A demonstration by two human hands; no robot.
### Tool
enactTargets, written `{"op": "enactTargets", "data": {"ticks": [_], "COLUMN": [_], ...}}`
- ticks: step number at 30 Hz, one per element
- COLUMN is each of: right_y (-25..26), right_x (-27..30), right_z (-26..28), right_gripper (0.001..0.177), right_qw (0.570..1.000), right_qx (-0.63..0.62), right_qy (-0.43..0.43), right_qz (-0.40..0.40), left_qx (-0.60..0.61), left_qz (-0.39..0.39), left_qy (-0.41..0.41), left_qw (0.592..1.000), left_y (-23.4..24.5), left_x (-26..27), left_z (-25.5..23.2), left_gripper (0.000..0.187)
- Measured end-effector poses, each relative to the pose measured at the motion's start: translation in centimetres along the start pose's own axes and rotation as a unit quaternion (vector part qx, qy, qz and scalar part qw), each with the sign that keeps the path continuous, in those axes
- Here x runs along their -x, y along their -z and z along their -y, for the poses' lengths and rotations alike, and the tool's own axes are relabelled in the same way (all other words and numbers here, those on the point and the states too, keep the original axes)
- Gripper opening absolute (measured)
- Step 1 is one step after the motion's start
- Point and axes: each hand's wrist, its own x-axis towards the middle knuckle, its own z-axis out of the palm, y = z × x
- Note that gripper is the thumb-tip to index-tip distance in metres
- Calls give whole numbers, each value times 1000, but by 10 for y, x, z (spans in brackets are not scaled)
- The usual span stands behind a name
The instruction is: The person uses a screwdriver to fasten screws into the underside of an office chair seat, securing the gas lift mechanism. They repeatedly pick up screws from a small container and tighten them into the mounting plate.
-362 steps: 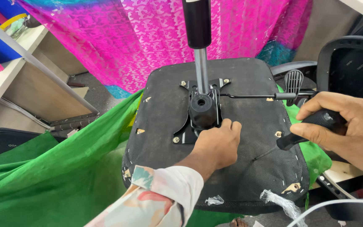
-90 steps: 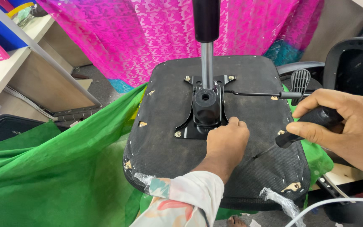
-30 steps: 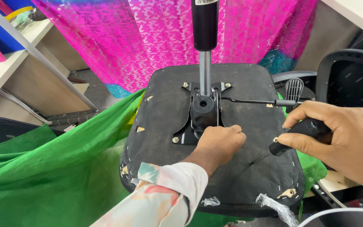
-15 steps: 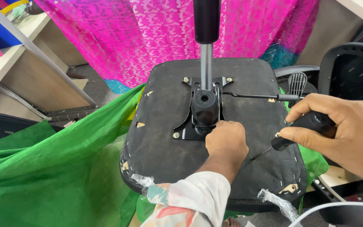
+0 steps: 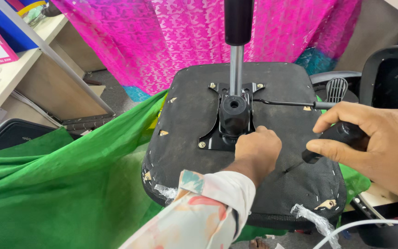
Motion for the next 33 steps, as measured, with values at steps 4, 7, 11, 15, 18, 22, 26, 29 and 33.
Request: {"op": "enactTargets", "data": {"ticks": [4,7,11,15,18,22,26,29,33], "right_y": [-6,-14,-23,-14,-1,12,3,1,0], "right_x": [0,-9,-25,-25,-15,-14,-33,-53,-74], "right_z": [-5,-26,-51,-40,-19,-9,-29,-50,-56], "right_gripper": [35,40,44,47,46,46,44,40,40], "right_qw": [999,995,968,984,999,1000,961,925,902], "right_qx": [5,-93,-193,-139,-26,3,-214,-257,-301], "right_qy": [-35,8,121,80,-22,-14,149,237,274], "right_qz": [9,-45,-106,-71,-20,3,-91,-149,-146], "left_qx": [27,70,133,145,134,132,167,207,271], "left_qz": [-25,-43,-79,-120,-124,-164,-172,-245,-280], "left_qy": [-25,23,111,134,99,43,53,74,99], "left_qw": [999,996,982,973,978,977,969,944,916], "left_y": [5,2,-10,-19,-24,-24,-29,-39,-42], "left_x": [10,15,12,5,5,9,17,32,38], "left_z": [13,7,-3,-5,-4,2,6,3,6], "left_gripper": [35,36,40,31,33,21,21,13,21]}}
